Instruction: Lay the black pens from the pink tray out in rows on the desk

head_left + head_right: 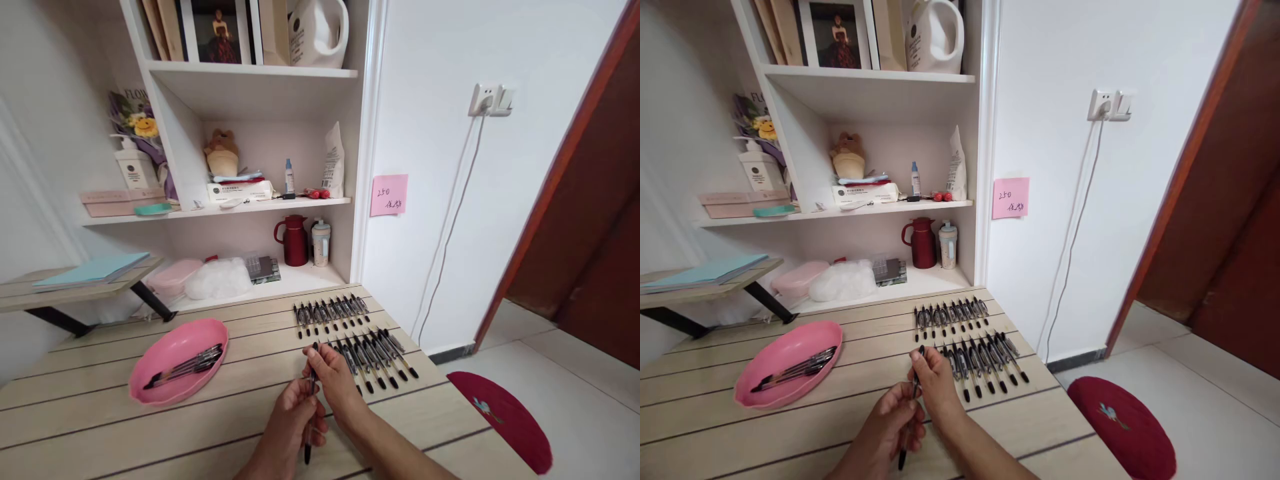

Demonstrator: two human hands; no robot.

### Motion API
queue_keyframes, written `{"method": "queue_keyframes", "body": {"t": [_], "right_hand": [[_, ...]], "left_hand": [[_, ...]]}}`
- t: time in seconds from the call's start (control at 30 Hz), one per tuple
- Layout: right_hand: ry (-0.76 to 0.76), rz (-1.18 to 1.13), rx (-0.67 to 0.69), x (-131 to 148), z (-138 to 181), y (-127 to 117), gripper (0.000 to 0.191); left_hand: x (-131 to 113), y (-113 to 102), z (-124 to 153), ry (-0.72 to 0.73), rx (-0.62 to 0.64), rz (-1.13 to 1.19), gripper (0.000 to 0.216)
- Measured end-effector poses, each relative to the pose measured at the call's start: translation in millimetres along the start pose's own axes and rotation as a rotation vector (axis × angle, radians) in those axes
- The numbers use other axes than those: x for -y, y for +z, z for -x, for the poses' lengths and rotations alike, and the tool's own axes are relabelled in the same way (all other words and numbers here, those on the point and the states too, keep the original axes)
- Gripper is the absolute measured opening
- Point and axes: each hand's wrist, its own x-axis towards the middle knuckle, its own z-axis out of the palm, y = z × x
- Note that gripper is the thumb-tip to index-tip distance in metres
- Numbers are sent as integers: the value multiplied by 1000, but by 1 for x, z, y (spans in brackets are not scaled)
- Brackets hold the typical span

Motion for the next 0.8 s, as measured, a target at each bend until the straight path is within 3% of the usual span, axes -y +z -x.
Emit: {"method": "queue_keyframes", "body": {"t": [0.17, 0.3, 0.47, 0.8], "right_hand": [[134, -103, 3, -22, 7, 2, 49], [176, -188, -27, -28, 7, 2, 49], [187, -331, -13, -21, 4, -2, 48], [119, -255, 34, -22, 3, -4, 33]], "left_hand": [[18, -3, -14, 42, -69, -25, 41], [23, -13, -11, 12, 31, 52, 44], [22, -17, -7, -39, 156, 160, 37], [18, -13, -7, -5, 83, 104, 36]]}}
